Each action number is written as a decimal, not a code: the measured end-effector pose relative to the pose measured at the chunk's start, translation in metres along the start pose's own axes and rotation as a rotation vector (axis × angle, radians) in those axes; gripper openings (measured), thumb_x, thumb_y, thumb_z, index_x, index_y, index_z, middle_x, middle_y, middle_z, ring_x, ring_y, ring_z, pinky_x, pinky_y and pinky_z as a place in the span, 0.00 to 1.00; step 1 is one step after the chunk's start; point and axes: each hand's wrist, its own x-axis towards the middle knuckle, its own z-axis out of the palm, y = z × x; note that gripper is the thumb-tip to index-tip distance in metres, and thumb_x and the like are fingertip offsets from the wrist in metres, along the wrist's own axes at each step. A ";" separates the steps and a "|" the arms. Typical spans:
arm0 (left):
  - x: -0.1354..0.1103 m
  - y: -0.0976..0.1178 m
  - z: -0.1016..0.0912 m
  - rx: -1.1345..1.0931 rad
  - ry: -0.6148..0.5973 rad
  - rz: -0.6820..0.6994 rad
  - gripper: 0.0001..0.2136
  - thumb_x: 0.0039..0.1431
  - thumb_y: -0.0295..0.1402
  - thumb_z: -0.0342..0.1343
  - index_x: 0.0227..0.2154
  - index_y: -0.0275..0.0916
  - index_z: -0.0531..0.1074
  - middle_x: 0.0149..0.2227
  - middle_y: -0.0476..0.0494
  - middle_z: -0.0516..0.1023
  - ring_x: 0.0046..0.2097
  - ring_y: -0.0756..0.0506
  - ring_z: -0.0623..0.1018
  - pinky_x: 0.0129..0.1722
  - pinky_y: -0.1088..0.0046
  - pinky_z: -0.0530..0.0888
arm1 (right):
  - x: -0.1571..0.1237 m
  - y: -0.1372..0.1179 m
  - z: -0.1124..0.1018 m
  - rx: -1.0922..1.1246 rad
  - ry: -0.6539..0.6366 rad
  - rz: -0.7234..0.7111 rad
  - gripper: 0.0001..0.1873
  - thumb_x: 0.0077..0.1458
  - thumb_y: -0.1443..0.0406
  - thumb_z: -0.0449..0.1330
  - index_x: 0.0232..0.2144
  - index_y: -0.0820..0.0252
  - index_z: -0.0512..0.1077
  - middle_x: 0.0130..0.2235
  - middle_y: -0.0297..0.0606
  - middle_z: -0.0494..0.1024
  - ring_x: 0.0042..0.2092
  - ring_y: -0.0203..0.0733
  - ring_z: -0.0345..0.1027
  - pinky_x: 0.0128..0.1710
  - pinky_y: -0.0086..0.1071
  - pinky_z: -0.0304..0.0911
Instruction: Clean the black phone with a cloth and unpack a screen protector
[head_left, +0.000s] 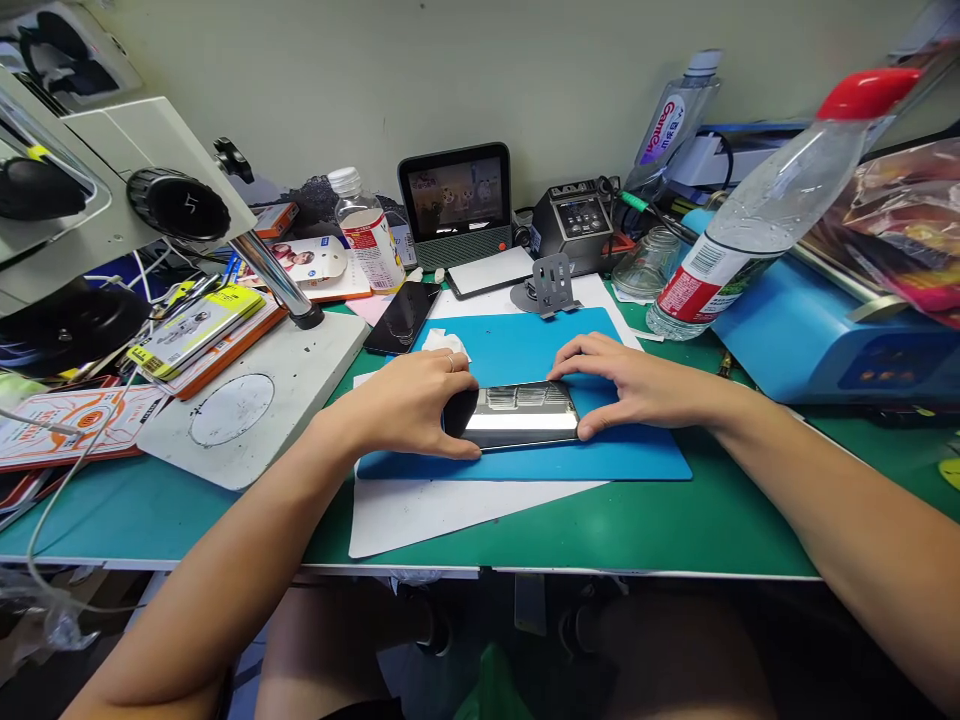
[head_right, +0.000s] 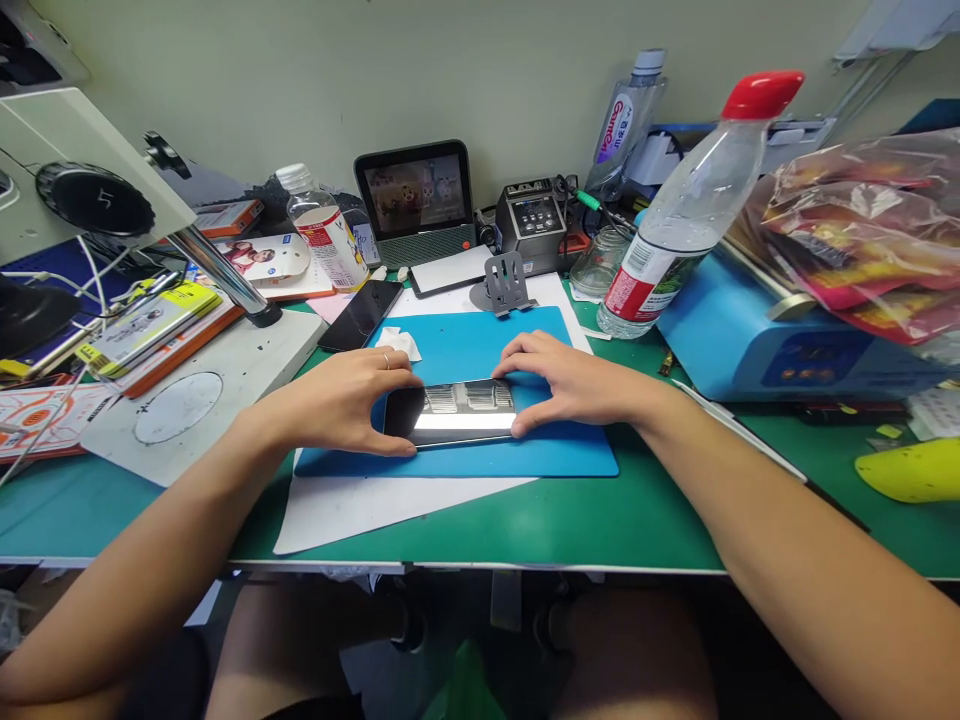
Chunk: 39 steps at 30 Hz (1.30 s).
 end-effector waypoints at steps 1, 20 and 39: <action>0.000 0.000 0.000 -0.002 0.000 0.000 0.26 0.51 0.55 0.61 0.43 0.37 0.76 0.46 0.36 0.75 0.48 0.36 0.76 0.43 0.62 0.74 | 0.000 0.000 0.000 -0.001 0.000 -0.002 0.36 0.43 0.42 0.67 0.53 0.48 0.74 0.56 0.43 0.68 0.60 0.62 0.58 0.58 0.54 0.58; 0.002 -0.004 0.004 -0.074 0.017 0.022 0.24 0.51 0.49 0.61 0.46 0.37 0.72 0.46 0.38 0.73 0.47 0.38 0.75 0.44 0.63 0.73 | 0.003 0.014 -0.005 0.083 0.015 -0.049 0.22 0.60 0.47 0.57 0.49 0.46 0.78 0.54 0.41 0.71 0.57 0.54 0.64 0.59 0.50 0.57; 0.001 -0.006 0.007 -0.116 0.020 0.025 0.24 0.50 0.48 0.61 0.46 0.37 0.71 0.44 0.39 0.72 0.46 0.38 0.73 0.43 0.63 0.72 | 0.007 0.018 0.000 0.053 0.054 -0.052 0.20 0.59 0.48 0.58 0.48 0.45 0.79 0.54 0.42 0.71 0.57 0.55 0.63 0.59 0.51 0.57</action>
